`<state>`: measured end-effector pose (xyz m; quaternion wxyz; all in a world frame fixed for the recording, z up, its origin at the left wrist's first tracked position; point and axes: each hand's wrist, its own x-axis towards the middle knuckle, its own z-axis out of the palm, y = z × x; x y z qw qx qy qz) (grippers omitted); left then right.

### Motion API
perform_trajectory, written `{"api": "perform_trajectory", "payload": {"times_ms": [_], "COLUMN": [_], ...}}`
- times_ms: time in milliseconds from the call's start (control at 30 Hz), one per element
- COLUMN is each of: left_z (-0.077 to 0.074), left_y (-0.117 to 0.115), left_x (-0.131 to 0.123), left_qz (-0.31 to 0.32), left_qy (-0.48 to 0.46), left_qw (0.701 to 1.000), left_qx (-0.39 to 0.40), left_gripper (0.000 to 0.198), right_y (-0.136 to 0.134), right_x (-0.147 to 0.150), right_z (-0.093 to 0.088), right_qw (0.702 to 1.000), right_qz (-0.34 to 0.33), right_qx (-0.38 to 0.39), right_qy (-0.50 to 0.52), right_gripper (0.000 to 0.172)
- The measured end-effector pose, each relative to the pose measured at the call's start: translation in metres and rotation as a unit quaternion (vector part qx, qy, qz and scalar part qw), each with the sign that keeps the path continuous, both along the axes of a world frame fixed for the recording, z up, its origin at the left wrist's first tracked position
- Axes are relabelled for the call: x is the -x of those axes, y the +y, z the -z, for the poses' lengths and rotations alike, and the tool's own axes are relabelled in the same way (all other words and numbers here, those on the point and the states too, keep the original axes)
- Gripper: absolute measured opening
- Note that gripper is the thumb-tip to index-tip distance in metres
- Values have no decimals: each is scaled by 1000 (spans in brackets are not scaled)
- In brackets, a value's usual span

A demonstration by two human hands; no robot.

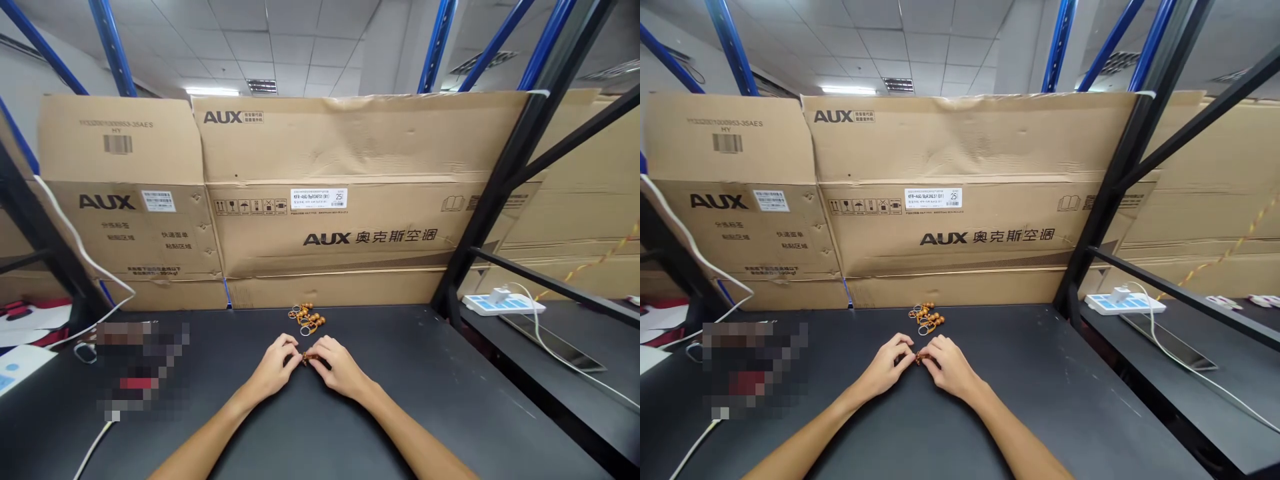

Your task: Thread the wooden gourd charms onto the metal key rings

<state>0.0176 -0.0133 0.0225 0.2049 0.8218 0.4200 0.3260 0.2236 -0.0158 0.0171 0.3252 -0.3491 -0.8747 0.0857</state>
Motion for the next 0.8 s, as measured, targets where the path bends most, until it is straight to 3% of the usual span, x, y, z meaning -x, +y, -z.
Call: {"api": "perform_trajectory", "payload": {"times_ms": [233,500,700,800], "left_z": [-1,5,0,1], "left_y": [-1,-3,-7,-1], "left_x": [2,0,-2,4], "left_qz": [45,-20,-3,-34], "left_qy": [0,88,180,180], "left_qw": [999,990,975,974], "left_qx": [-23,-106,-132,-133], "left_gripper": [20,4,15,22], "right_y": [7,7,3,5], "right_x": [-3,-3,1,-1], "right_z": [6,6,5,6], "right_qw": [997,996,996,992], "right_qz": [63,86,50,98], "right_qx": [1,-8,-1,-7], "right_qy": [-32,-10,-78,-84], "right_gripper": [13,13,14,13]}}
